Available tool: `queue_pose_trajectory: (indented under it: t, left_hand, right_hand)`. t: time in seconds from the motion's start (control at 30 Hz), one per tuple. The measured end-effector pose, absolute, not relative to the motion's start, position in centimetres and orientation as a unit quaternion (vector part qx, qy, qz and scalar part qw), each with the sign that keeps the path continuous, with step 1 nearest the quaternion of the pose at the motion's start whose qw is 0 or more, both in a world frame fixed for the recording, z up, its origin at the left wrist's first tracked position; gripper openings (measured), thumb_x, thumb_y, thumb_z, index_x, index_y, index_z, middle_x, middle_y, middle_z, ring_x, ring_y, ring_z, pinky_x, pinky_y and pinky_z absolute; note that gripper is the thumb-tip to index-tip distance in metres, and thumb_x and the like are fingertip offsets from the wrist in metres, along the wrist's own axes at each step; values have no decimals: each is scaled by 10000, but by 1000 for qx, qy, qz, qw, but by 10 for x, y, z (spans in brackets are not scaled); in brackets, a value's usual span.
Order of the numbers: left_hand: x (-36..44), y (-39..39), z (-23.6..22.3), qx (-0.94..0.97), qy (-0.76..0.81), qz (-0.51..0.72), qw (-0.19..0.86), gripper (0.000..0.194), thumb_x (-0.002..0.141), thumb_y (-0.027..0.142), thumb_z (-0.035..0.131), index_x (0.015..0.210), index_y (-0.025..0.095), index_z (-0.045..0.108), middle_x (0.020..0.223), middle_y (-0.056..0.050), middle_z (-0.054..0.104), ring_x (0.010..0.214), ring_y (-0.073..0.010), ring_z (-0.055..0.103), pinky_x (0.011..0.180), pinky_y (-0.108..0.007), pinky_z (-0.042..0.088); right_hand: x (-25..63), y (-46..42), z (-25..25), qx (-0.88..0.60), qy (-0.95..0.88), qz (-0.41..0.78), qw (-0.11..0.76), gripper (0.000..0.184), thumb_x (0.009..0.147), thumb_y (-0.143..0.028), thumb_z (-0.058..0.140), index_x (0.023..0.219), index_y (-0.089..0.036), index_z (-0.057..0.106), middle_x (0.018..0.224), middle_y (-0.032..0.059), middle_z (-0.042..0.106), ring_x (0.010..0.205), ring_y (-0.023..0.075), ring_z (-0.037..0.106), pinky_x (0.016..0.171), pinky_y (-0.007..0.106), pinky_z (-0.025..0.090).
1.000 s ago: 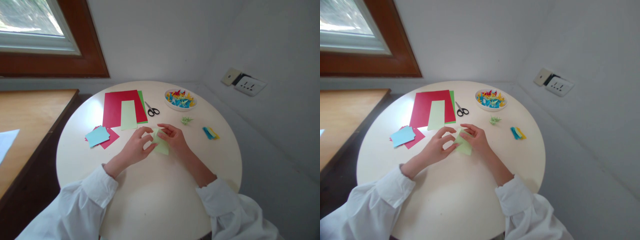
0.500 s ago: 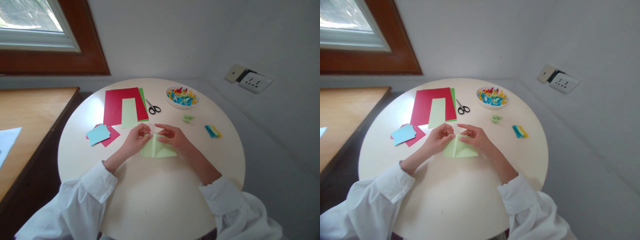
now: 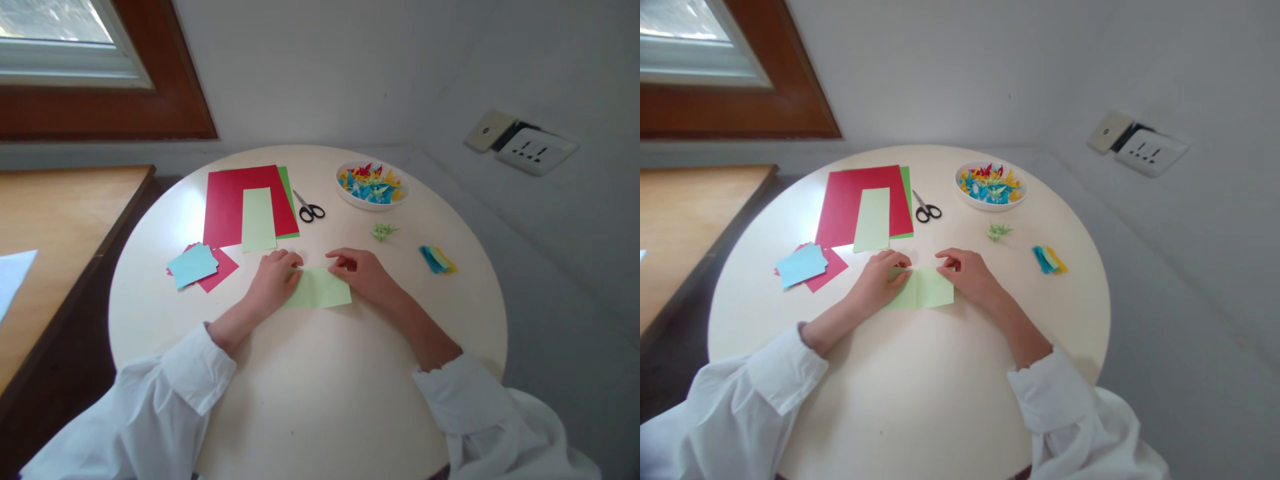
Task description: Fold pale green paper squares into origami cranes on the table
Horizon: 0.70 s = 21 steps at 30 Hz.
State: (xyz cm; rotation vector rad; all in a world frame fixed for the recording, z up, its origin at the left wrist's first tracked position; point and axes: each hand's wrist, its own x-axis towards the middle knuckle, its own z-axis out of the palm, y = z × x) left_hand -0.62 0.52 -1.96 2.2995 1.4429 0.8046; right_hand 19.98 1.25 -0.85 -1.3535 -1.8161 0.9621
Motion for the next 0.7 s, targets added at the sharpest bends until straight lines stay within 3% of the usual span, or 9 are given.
queue_pose_trajectory:
  t: [0.17,0.27,0.53,0.7]
  left_hand:
    - [-5,1,-20,851,469,234,33,222,830,131,445,894,175,653,972,-100,600,905,-243,523,796,-411,419]
    - [-3,-6,-19,883,427,192,22,264,814,66,406,895,145,645,902,-100,612,853,-224,539,772,-375,454]
    - [0,-23,-17,900,421,115,8,439,728,21,369,1134,69,526,1043,-155,579,964,-257,526,853,-386,473]
    - [3,-24,-13,902,426,65,10,468,770,43,349,1223,-20,449,1104,-205,554,985,-277,509,873,-411,453]
  right_hand:
    - [198,13,-9,-536,-714,331,306,231,705,-222,598,911,-175,689,645,1,623,561,118,522,569,261,417]
    - [199,13,-8,-546,-717,316,296,217,694,-230,618,893,-184,691,623,-11,608,533,110,494,554,255,403]
    - [201,9,-6,-570,-721,291,266,211,774,-223,535,912,-180,689,568,-15,578,505,112,473,539,250,377]
    - [201,6,-7,-562,-730,290,259,238,791,-199,511,963,-179,674,572,-24,580,499,103,460,548,237,370]
